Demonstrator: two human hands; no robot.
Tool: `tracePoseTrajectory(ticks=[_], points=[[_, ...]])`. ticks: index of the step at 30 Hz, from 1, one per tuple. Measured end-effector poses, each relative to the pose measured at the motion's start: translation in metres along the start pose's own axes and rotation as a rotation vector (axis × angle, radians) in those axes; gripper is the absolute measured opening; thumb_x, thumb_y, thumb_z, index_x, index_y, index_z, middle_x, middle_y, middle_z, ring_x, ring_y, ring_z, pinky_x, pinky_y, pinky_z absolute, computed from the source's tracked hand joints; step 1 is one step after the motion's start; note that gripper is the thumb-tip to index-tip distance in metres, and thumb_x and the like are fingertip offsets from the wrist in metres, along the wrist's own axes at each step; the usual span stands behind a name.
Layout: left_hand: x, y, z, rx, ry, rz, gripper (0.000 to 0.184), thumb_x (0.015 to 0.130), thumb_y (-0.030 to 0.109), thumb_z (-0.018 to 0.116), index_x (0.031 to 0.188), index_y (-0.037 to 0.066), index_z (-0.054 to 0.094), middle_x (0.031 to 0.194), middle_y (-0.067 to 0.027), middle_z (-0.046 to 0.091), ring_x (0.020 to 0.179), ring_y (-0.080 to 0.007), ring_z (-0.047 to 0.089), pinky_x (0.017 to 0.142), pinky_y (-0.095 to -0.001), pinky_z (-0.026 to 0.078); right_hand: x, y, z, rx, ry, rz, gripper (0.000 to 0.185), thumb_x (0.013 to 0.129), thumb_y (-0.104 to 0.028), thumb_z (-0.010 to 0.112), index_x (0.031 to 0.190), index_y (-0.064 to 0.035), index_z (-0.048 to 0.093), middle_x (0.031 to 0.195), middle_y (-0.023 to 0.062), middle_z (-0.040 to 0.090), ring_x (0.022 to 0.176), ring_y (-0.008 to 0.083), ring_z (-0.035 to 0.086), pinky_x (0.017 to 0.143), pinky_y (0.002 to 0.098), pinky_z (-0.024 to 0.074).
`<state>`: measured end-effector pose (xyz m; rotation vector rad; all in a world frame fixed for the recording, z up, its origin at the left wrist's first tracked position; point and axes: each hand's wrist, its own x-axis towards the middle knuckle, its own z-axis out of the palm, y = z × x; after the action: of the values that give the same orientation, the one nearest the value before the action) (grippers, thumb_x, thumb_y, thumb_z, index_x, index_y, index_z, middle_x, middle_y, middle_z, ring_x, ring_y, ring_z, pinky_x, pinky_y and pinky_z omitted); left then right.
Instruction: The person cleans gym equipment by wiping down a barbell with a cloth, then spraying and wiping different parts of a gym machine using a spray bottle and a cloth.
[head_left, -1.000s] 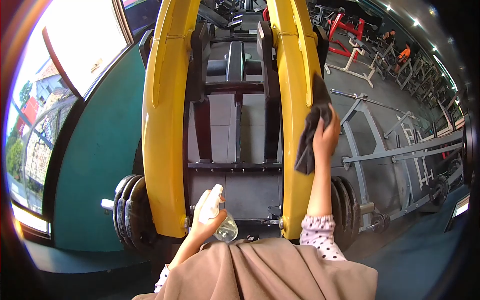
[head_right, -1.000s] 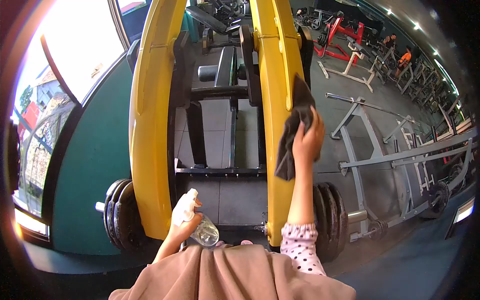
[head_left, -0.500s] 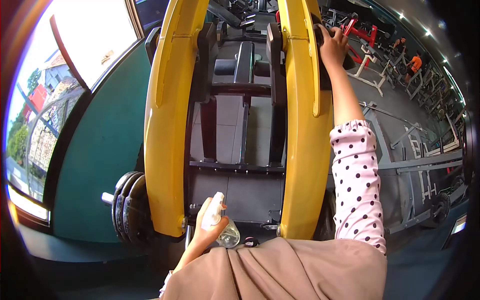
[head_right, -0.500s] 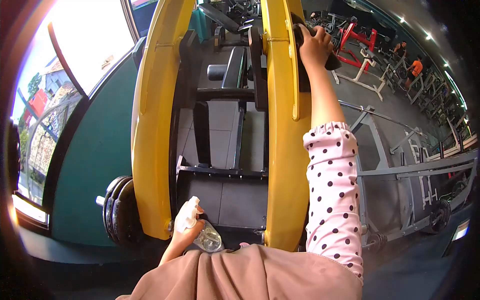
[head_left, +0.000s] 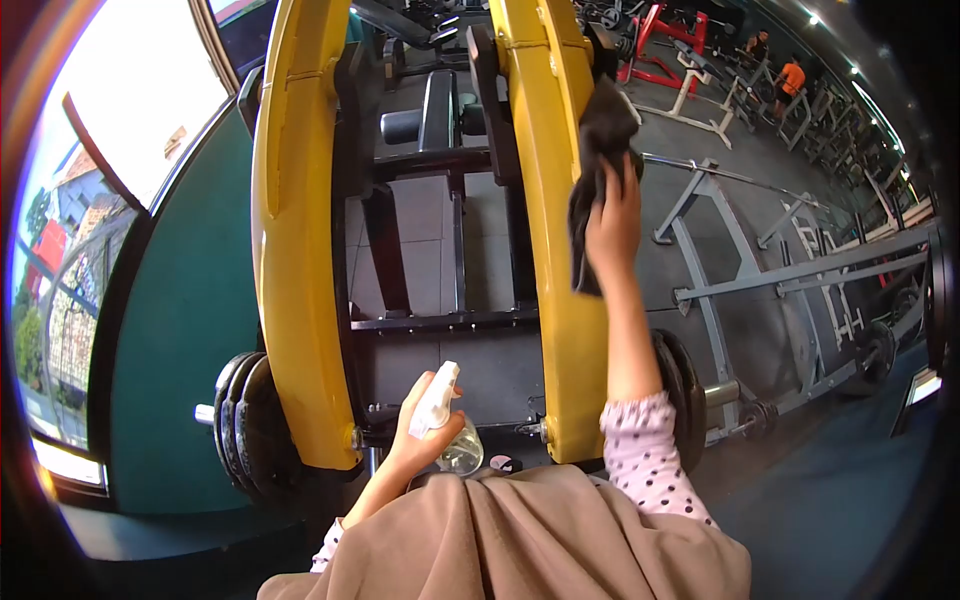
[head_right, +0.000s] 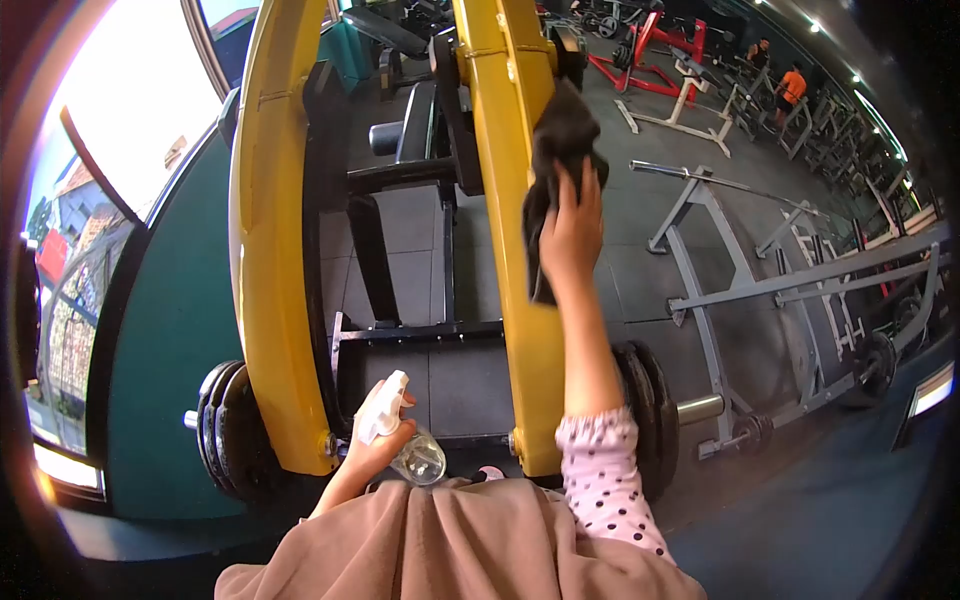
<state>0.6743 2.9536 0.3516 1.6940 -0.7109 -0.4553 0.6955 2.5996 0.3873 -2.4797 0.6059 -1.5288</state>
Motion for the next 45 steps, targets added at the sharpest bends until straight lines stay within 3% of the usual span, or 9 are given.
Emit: tracePoseTrajectory(ticks=[7, 11, 14, 19, 23, 28, 31, 36, 45], points=[[0.010, 0.005, 0.010, -0.044, -0.080, 0.091, 0.028, 0.068, 0.002, 0.062, 0.096, 0.000, 0.057, 0.092, -0.0114, 0.052, 0.082, -0.0244, 0.053, 0.077, -0.0309, 0.044, -0.226, -0.052, -0.069, -0.207, -0.300, -0.111, 0.047, 0.084, -0.012, 0.056, 0.129, -0.0258, 0.058, 0.139, 0.0150, 0.046, 0.131, 0.0373, 0.041, 0.105, 0.0555, 0.0319], [0.006, 0.000, -0.002, -0.026, -0.035, 0.118, 0.029, 0.067, 0.001, 0.062, 0.095, 0.000, 0.057, 0.092, -0.0120, 0.052, 0.082, -0.0256, 0.054, 0.077, -0.0314, 0.044, -0.236, -0.056, -0.083, -0.215, -0.396, -0.178, 0.045, 0.082, -0.013, 0.056, 0.126, -0.0256, 0.060, 0.134, 0.0127, 0.050, 0.131, 0.0354, 0.042, 0.105, 0.0542, 0.0326], [-0.002, -0.016, -0.017, 0.045, -0.047, 0.082, 0.039, 0.070, 0.001, 0.063, 0.108, 0.001, 0.055, 0.099, -0.0069, 0.055, 0.091, -0.0166, 0.055, 0.081, -0.0286, 0.045, -0.178, -0.060, -0.046, -0.270, -0.350, -0.293, 0.039, 0.084, -0.013, 0.055, 0.122, -0.0212, 0.062, 0.137, 0.0117, 0.050, 0.133, 0.0336, 0.040, 0.107, 0.0510, 0.0320], [-0.014, -0.012, -0.033, 0.025, 0.097, 0.026, 0.034, 0.068, 0.000, 0.062, 0.101, 0.000, 0.056, 0.095, -0.0084, 0.052, 0.086, -0.0194, 0.054, 0.077, -0.0299, 0.044, -0.050, -0.078, 0.031, -0.373, -0.135, -0.329, 0.030, 0.089, -0.017, 0.050, 0.117, -0.0162, 0.062, 0.142, 0.0126, 0.047, 0.136, 0.0326, 0.036, 0.111, 0.0481, 0.0285], [-0.022, -0.013, -0.047, 0.059, 0.154, 0.011, 0.034, 0.067, -0.001, 0.062, 0.100, 0.000, 0.057, 0.093, -0.0083, 0.051, 0.084, -0.0184, 0.053, 0.076, -0.0293, 0.043, 0.055, -0.076, 0.089, -0.387, 0.064, -0.367, 0.027, 0.091, -0.016, 0.049, 0.115, -0.0157, 0.061, 0.137, 0.0142, 0.049, 0.134, 0.0343, 0.039, 0.111, 0.0493, 0.0289], [-0.029, -0.011, -0.053, 0.008, 0.250, -0.013, 0.035, 0.067, -0.003, 0.061, 0.102, 0.000, 0.056, 0.095, -0.0070, 0.052, 0.085, -0.0163, 0.052, 0.076, -0.0276, 0.043, 0.156, -0.084, 0.132, -0.382, 0.194, -0.357, 0.015, 0.087, -0.020, 0.055, 0.099, -0.0119, 0.057, 0.123, 0.0192, 0.052, 0.128, 0.0377, 0.042, 0.106, 0.0537, 0.0322], [-0.039, -0.018, -0.055, 0.010, 0.259, -0.011, 0.037, 0.068, -0.004, 0.061, 0.104, 0.000, 0.056, 0.095, -0.0064, 0.052, 0.086, -0.0156, 0.052, 0.077, -0.0270, 0.042, 0.159, -0.084, 0.134, -0.414, 0.189, -0.353, 0.026, 0.082, -0.025, 0.063, 0.103, -0.0124, 0.054, 0.128, 0.0203, 0.047, 0.129, 0.0374, 0.040, 0.104, 0.0550, 0.0336], [-0.043, -0.014, -0.053, 0.002, 0.227, -0.027, 0.037, 0.069, -0.004, 0.061, 0.105, 0.000, 0.056, 0.095, -0.0065, 0.053, 0.085, -0.0164, 0.053, 0.078, -0.0273, 0.042, 0.141, -0.074, 0.121, -0.309, 0.118, -0.354, 0.061, 0.074, -0.024, 0.075, 0.125, -0.0164, 0.042, 0.136, 0.0261, 0.036, 0.133, 0.0435, 0.033, 0.105, 0.0508, 0.0355], [-0.027, -0.007, -0.036, 0.002, 0.090, -0.019, 0.035, 0.070, -0.003, 0.062, 0.103, 0.000, 0.055, 0.094, -0.0065, 0.052, 0.086, -0.0156, 0.053, 0.077, -0.0268, 0.043, -0.043, -0.074, 0.020, -0.263, -0.090, -0.198, 0.078, 0.069, -0.021, 0.078, 0.135, -0.0188, 0.037, 0.143, 0.0282, 0.031, 0.132, 0.0472, 0.034, 0.104, 0.0530, 0.0358]])
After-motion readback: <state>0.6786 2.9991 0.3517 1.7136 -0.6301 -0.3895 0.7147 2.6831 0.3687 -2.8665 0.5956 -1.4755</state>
